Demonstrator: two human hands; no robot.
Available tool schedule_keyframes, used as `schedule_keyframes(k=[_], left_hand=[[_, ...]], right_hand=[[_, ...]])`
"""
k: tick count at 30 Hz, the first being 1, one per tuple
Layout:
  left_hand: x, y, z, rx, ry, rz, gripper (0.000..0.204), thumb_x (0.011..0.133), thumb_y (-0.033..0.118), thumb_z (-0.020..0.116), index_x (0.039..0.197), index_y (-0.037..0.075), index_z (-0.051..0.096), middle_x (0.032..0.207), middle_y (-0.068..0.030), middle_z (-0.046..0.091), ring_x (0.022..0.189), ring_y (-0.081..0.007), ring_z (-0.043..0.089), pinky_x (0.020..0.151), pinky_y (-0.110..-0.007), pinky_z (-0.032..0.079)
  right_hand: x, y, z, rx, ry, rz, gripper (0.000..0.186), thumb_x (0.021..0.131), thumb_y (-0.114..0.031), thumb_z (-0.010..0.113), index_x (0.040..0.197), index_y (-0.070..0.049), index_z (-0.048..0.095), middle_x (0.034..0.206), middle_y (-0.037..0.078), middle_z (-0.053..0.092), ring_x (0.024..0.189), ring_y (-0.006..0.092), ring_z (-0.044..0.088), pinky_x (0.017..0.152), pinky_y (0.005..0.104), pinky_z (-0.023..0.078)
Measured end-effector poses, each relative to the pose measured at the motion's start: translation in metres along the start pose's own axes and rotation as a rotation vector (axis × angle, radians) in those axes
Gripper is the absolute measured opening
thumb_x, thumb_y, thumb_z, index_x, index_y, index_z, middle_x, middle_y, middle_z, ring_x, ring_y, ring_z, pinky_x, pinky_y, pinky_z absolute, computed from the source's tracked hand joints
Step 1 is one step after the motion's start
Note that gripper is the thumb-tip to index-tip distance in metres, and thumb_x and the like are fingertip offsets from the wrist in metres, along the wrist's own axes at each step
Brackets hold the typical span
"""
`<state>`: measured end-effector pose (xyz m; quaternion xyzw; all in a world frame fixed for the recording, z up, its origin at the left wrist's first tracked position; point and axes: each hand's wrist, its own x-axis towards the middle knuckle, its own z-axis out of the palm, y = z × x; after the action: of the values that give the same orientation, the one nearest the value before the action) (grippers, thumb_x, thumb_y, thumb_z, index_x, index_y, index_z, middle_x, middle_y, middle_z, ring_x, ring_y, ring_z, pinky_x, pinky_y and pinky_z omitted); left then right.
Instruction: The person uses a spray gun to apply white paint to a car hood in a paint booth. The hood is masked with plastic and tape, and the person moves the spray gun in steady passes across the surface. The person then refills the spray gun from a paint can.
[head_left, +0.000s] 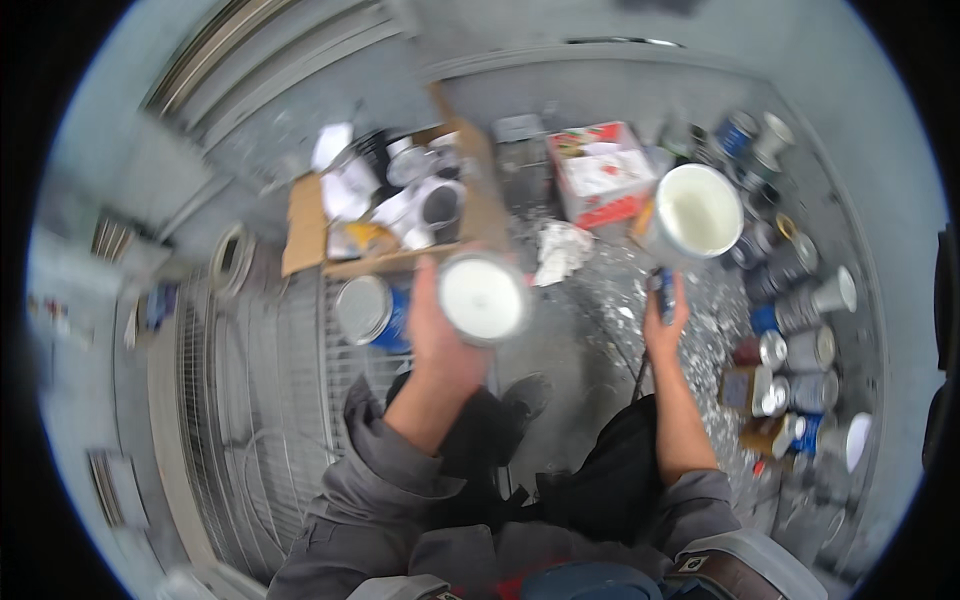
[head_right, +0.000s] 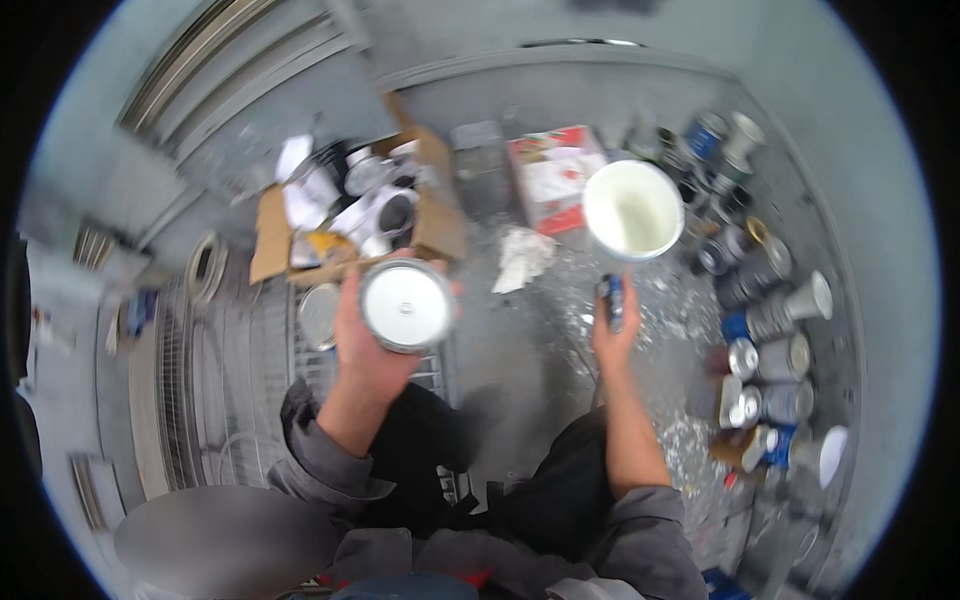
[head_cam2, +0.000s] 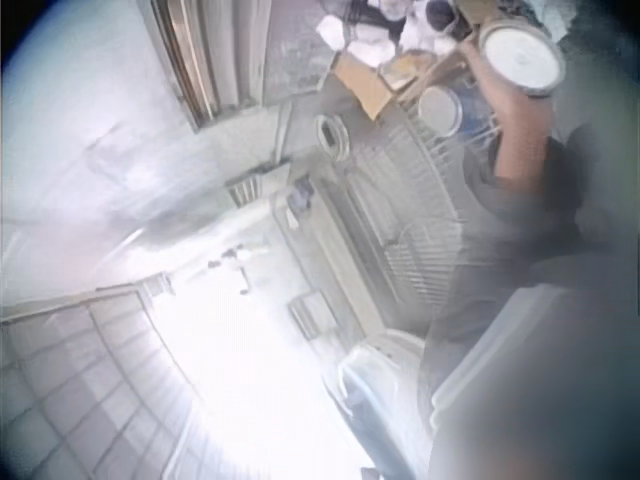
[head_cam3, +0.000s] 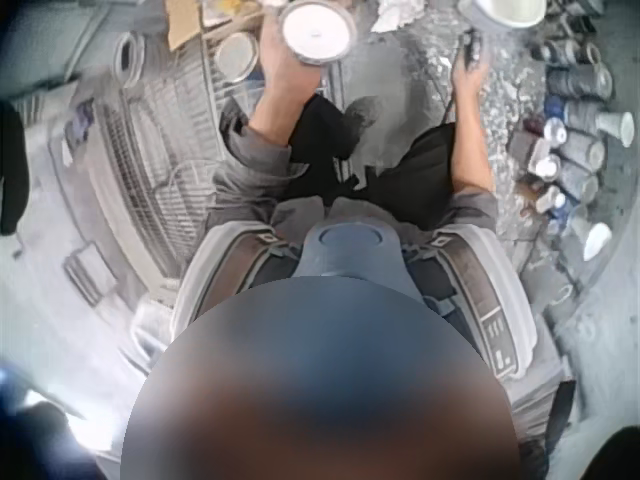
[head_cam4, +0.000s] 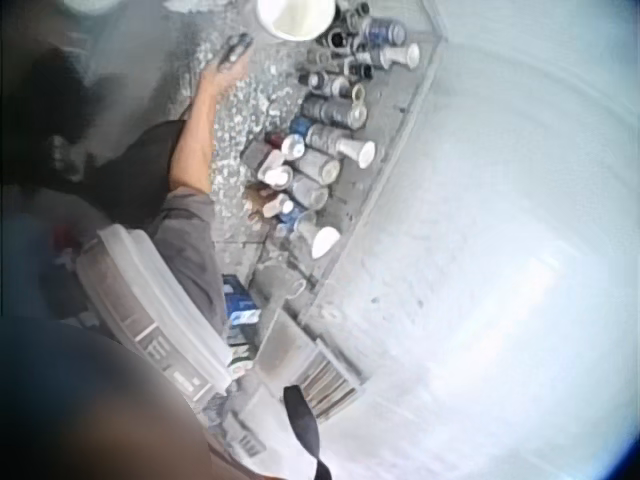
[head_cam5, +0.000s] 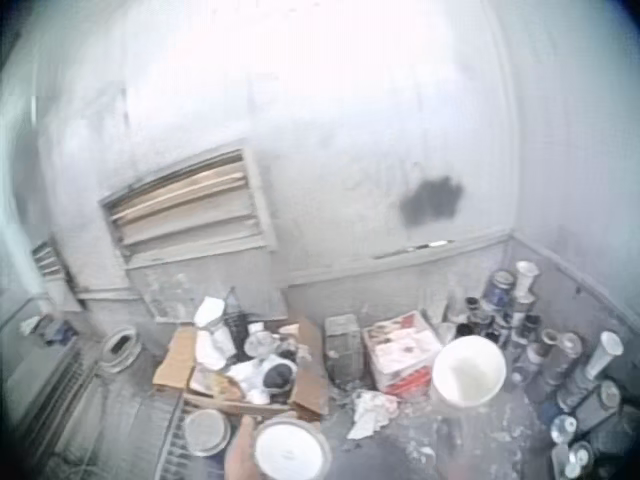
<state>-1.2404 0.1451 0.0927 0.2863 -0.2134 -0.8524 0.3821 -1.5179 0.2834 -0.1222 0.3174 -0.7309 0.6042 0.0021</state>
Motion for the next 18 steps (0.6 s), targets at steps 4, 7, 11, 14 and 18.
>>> schedule_keyframes(k=[4, 7, 11, 14, 18], left_hand=[[-0.034, 0.013, 0.005, -0.081, 0.017, -0.065, 0.064, 0.117, 0.056, 0.025, 0.144, 0.005, 0.051, 0.130, -0.0195, 0.068, 0.117, -0.0415, 0.071, 0.097, -0.050, 0.060], [-0.051, 0.022, -0.008, -0.128, 0.080, -0.039, 0.063, 0.117, 0.056, 0.025, 0.143, 0.005, 0.052, 0.131, -0.0194, 0.067, 0.118, -0.0418, 0.071, 0.098, -0.050, 0.060], [-0.064, 0.036, -0.024, -0.153, 0.150, 0.025, 0.063, 0.115, 0.057, 0.025, 0.146, 0.009, 0.052, 0.140, -0.0219, 0.062, 0.126, -0.0477, 0.064, 0.103, -0.057, 0.055], [-0.076, 0.045, -0.028, -0.136, 0.210, 0.116, 0.064, 0.114, 0.057, 0.027, 0.144, 0.008, 0.053, 0.139, -0.0229, 0.063, 0.128, -0.0473, 0.064, 0.107, -0.058, 0.054], [-0.092, 0.056, -0.036, -0.181, 0.253, 0.185, 0.066, 0.116, 0.057, 0.027, 0.146, 0.003, 0.050, 0.136, -0.0228, 0.064, 0.121, -0.0447, 0.068, 0.105, -0.054, 0.056]], right_hand=[[0.071, -0.001, 0.061, -0.031, 0.005, -0.243, 0.047, 0.095, -0.005, 0.077, 0.139, 0.004, 0.064, 0.109, 0.019, 0.077, 0.101, 0.0236, 0.074, 0.091, 0.0384, 0.056], [0.114, -0.020, 0.094, -0.103, -0.135, -0.130, 0.046, 0.096, -0.011, 0.077, 0.138, 0.003, 0.064, 0.110, 0.020, 0.077, 0.098, 0.0235, 0.074, 0.087, 0.0363, 0.056], [0.145, -0.073, 0.133, -0.083, -0.323, -0.082, 0.052, 0.098, -0.022, 0.077, 0.143, 0.000, 0.061, 0.112, 0.022, 0.076, 0.097, 0.0256, 0.074, 0.087, 0.0376, 0.056], [0.155, -0.082, 0.152, -0.080, -0.494, -0.032, 0.060, 0.098, -0.025, 0.076, 0.152, -0.005, 0.056, 0.124, 0.021, 0.074, 0.111, 0.0276, 0.071, 0.099, 0.0379, 0.053], [0.136, -0.079, 0.167, 0.049, -0.642, -0.125, 0.067, 0.097, -0.016, 0.073, 0.160, -0.012, 0.050, 0.143, 0.016, 0.067, 0.130, 0.0258, 0.064, 0.111, 0.0361, 0.047]])
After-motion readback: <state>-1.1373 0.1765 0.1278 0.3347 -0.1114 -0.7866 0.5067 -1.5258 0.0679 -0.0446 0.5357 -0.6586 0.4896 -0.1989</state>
